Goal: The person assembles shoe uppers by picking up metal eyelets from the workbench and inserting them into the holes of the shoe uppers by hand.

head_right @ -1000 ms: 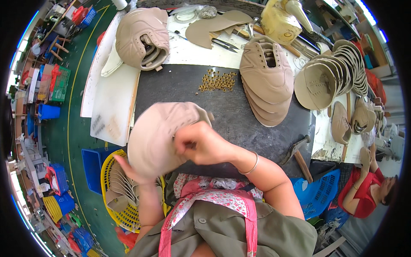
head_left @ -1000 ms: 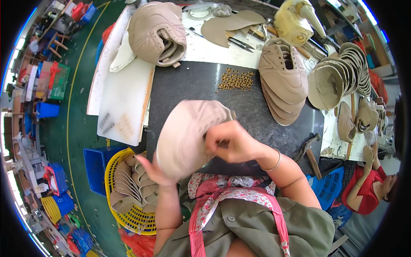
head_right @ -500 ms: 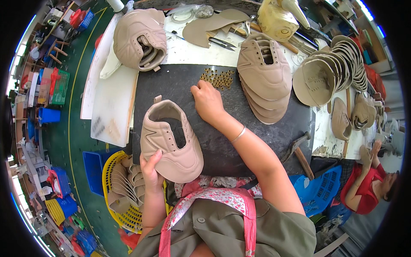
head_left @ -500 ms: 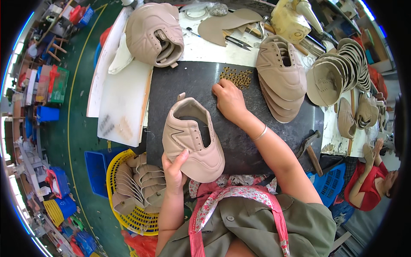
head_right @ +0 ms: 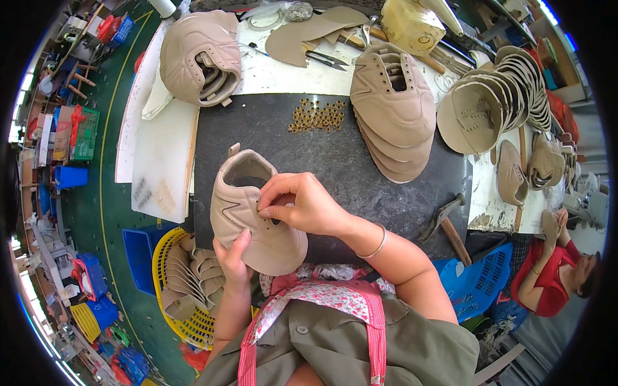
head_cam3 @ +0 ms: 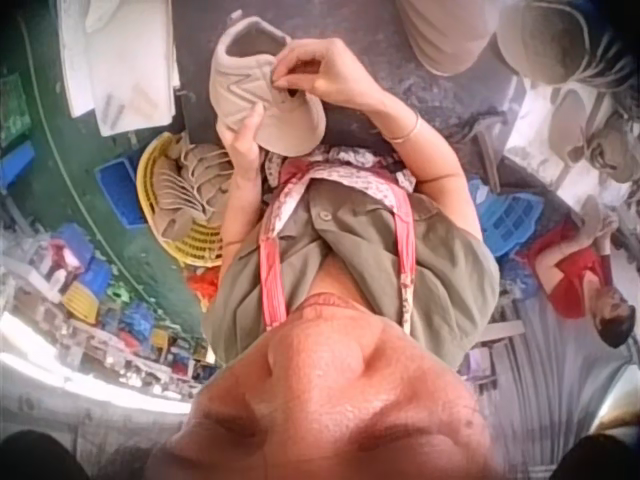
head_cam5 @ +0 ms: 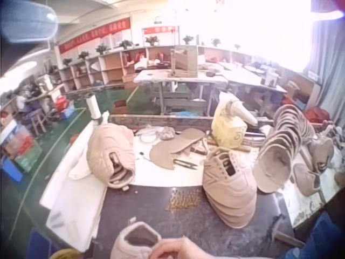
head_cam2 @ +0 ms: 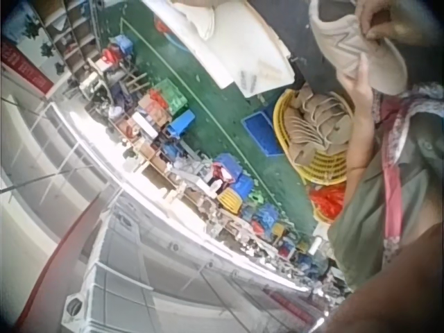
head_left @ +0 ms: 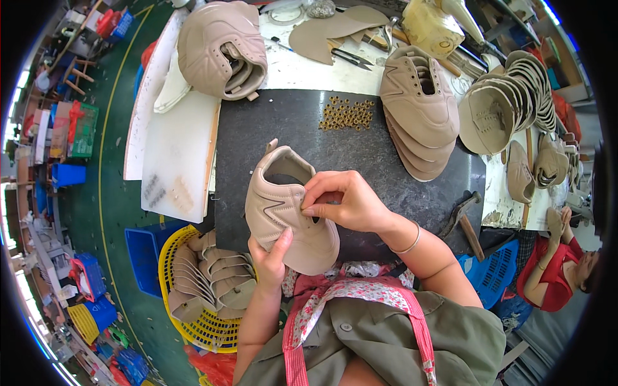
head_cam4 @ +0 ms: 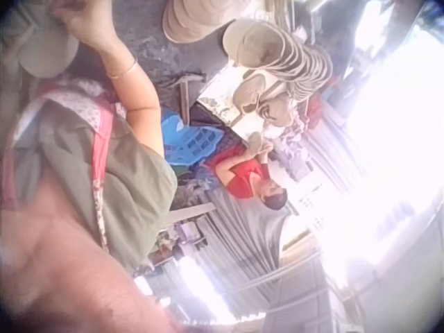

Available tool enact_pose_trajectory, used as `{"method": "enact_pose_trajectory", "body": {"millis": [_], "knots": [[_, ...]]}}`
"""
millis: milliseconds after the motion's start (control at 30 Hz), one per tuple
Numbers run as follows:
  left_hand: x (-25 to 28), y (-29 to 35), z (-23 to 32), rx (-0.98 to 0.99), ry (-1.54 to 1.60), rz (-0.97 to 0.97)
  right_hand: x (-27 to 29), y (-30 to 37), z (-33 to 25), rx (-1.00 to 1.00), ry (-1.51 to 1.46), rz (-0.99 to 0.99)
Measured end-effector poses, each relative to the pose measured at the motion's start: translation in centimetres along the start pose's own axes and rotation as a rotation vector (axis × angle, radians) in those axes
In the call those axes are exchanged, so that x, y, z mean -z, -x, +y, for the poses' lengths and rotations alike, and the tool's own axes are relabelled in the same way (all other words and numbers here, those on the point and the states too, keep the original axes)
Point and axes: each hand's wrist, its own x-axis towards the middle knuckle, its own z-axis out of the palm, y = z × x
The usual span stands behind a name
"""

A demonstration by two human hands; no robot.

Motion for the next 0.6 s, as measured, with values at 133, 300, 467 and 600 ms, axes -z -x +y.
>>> {"method": "enact_pose_trajectory", "body": {"millis": [133, 300, 467, 600], "knots": [[0.2, 0.2, -0.6, -0.037, -0.048, 0.004, -0.7, -0.5, 0.4, -0.203, -0.234, 0.063], [0.5, 0.4, -0.5, -0.062, -0.024, 0.013, 2.6, -4.1, -0.4, -0.196, 0.102, 0.117], [-0.3, 0.3, 0.0, -0.016, 0.029, 0.064, 5.0, -7.1, 6.5, 0.298, 1.211, 0.457], [-0.1, 0.3, 0.1, -0.001, 0.061, 0.065, 4.6, -5.9, 5.5, 0.344, 1.201, 0.413]]}}
